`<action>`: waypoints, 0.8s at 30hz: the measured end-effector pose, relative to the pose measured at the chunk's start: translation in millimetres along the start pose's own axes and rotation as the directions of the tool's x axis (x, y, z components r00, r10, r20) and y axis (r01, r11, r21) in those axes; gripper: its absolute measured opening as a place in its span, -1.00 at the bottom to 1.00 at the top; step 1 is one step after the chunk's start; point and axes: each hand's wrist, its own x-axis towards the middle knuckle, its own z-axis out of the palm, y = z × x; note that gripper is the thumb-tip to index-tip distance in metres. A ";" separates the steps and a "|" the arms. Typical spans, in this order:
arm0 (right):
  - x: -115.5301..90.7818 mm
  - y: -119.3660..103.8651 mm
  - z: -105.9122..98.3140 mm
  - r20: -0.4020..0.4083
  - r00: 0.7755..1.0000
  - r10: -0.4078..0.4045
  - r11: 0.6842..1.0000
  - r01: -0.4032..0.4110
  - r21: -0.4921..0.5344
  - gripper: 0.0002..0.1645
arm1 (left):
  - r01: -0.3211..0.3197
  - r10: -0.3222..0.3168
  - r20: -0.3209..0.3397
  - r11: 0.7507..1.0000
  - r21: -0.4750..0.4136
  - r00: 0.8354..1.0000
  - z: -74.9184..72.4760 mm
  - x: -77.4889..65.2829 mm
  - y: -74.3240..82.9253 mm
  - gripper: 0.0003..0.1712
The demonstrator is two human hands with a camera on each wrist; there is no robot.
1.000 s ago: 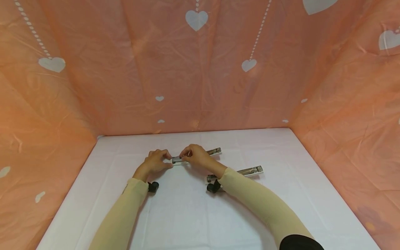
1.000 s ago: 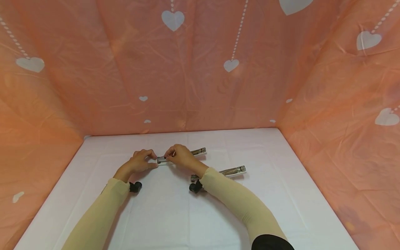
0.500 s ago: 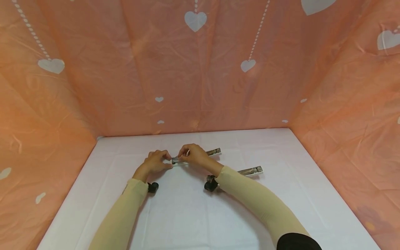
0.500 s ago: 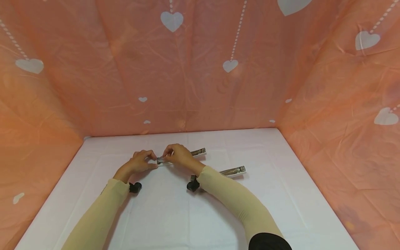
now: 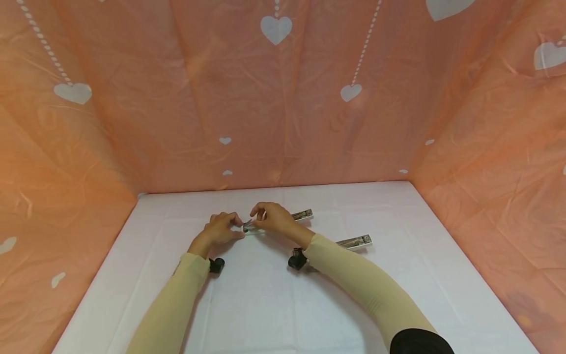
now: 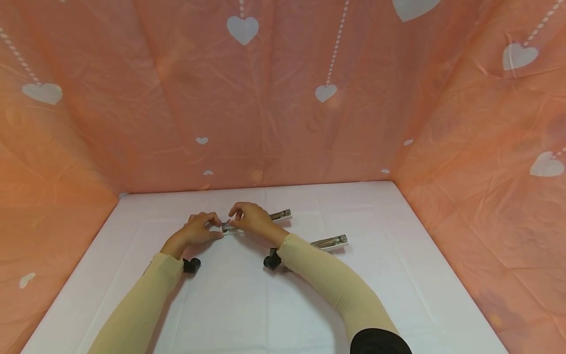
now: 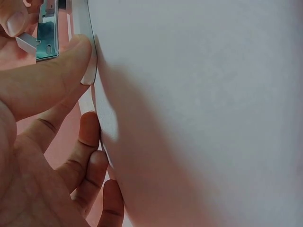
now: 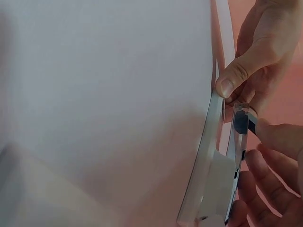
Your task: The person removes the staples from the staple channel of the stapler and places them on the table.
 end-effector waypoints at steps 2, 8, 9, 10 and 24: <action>1.3 -0.4 0.6 0.014 1.000 -0.007 1.000 0.008 -0.023 -0.75 | 0.000 0.000 -0.001 1.000 -0.002 1.000 -0.3 -0.5 0.1 -0.71; 3.0 -1.7 0.8 0.036 0.999 -0.034 0.996 0.036 -0.083 -0.81 | 0.001 -0.001 0.000 1.000 -0.013 1.000 -0.4 -1.0 -0.4 -0.71; 3.1 -1.7 0.7 0.038 0.999 -0.037 0.995 0.040 -0.087 -0.81 | 0.004 -0.004 0.001 1.000 -0.016 1.000 -0.1 -0.8 -0.5 -0.72; 3.1 -1.3 0.4 0.039 0.998 -0.039 0.995 0.042 -0.091 -0.81 | 0.006 -0.006 0.002 1.000 -0.018 1.000 0.4 -0.3 -0.7 -0.72; -5.0 0.6 -12.3 0.012 0.993 -0.120 0.992 0.120 -0.044 -0.85 | 0.009 -0.009 0.000 1.000 -0.004 1.000 0.4 1.1 -2.0 -0.72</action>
